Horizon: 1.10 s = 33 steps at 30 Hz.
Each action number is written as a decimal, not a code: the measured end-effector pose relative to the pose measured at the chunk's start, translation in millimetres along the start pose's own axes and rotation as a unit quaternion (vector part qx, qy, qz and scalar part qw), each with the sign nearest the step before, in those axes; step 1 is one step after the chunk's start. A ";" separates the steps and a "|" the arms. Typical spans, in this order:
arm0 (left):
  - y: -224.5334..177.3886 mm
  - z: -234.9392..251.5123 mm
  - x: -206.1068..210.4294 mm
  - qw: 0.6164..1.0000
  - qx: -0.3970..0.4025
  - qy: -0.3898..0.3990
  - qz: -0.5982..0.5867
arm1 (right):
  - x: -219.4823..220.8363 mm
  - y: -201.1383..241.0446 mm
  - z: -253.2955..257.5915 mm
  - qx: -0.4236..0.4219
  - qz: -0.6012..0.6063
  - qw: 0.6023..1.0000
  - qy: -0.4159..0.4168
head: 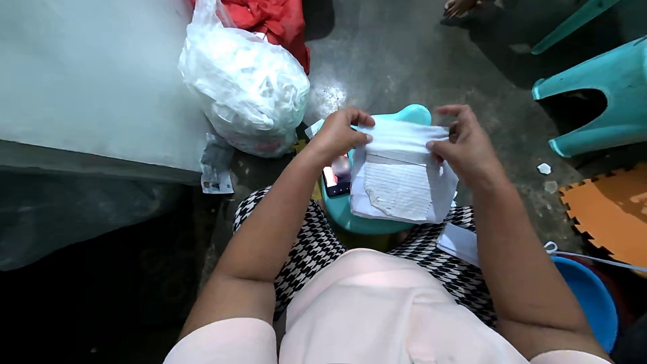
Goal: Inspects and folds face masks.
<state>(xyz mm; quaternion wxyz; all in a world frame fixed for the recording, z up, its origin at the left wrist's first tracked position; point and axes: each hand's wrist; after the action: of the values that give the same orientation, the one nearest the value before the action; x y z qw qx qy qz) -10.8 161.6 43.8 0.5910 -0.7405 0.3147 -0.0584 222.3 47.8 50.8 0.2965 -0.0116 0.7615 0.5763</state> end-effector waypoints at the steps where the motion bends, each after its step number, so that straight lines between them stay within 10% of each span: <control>1: -0.3 -0.8 0.1 1.000 -0.009 0.016 0.019 | -0.4 -0.6 0.4 0.015 -0.028 0.999 0.009; 22: -54.5 24.9 -5.3 0.996 -0.038 0.038 -0.066 | -27.3 17.1 21.9 -0.005 0.100 0.995 -0.030; 33: 5.6 -2.1 7.0 0.994 -0.048 0.067 0.075 | -4.5 -15.7 -9.8 -0.070 -0.155 0.984 0.061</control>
<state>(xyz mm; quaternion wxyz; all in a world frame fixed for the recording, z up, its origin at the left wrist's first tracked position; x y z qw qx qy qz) -8.4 155.5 37.3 0.5347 -0.7368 0.4109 -0.0484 227.4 32.4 40.7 0.3340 -0.1854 0.7250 0.5731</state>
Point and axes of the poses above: each hand's wrist, its own z-axis towards the middle knuckle, its own x-axis out of the palm, y = z × x, and after that the axes turned 9 degrees about -y, right-handed
